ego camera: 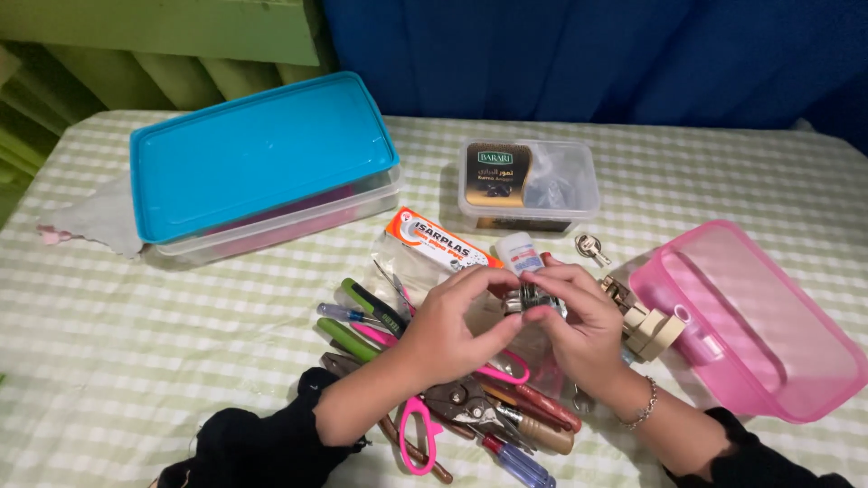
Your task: Organizing and inspecting various hardware items including brackets, screws, and tools on a table.
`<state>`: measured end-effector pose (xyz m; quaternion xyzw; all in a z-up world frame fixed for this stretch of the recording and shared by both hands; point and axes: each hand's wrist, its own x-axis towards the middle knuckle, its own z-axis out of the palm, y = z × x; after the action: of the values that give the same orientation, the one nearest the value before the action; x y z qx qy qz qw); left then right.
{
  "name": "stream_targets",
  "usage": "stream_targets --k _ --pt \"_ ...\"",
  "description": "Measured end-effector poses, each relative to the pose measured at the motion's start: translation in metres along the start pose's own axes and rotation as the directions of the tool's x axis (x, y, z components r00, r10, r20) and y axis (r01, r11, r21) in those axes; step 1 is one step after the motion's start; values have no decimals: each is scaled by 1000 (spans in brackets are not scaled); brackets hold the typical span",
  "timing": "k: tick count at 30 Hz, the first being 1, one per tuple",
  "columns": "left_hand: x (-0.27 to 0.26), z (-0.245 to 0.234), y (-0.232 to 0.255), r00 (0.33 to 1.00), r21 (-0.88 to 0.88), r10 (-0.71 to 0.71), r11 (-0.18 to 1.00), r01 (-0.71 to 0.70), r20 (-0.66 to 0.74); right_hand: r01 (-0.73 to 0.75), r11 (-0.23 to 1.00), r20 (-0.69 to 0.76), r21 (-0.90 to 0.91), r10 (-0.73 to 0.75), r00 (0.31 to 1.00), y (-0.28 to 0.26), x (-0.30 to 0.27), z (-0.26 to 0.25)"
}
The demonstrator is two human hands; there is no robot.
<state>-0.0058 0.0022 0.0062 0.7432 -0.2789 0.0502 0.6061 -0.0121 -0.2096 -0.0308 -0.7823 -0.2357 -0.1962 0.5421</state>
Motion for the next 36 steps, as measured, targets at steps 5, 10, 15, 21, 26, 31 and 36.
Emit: stream_targets --k 5,10,15,21,26,31,36 --pt "-1 -3 -4 985 11 175 985 -175 0 13 995 -44 104 -9 999 23 -14 0" --pt "0 1 -23 997 -62 64 996 -61 52 99 992 -66 84 -93 993 27 -17 6" --pt "0 3 -23 999 -14 8 1000 -7 37 76 997 -56 12 -75 996 17 -10 8" --pt "-4 4 -17 999 15 46 999 -46 11 93 995 -54 -28 -94 994 17 -13 10" --pt "0 2 -18 999 11 30 999 -30 33 82 996 -49 19 -81 996 17 -9 11" --pt "0 4 -22 997 20 69 997 -70 39 86 996 -29 11 -85 996 19 -10 9" --pt "0 3 -23 998 36 48 998 -49 43 101 995 -17 -7 -101 995 16 -8 9"
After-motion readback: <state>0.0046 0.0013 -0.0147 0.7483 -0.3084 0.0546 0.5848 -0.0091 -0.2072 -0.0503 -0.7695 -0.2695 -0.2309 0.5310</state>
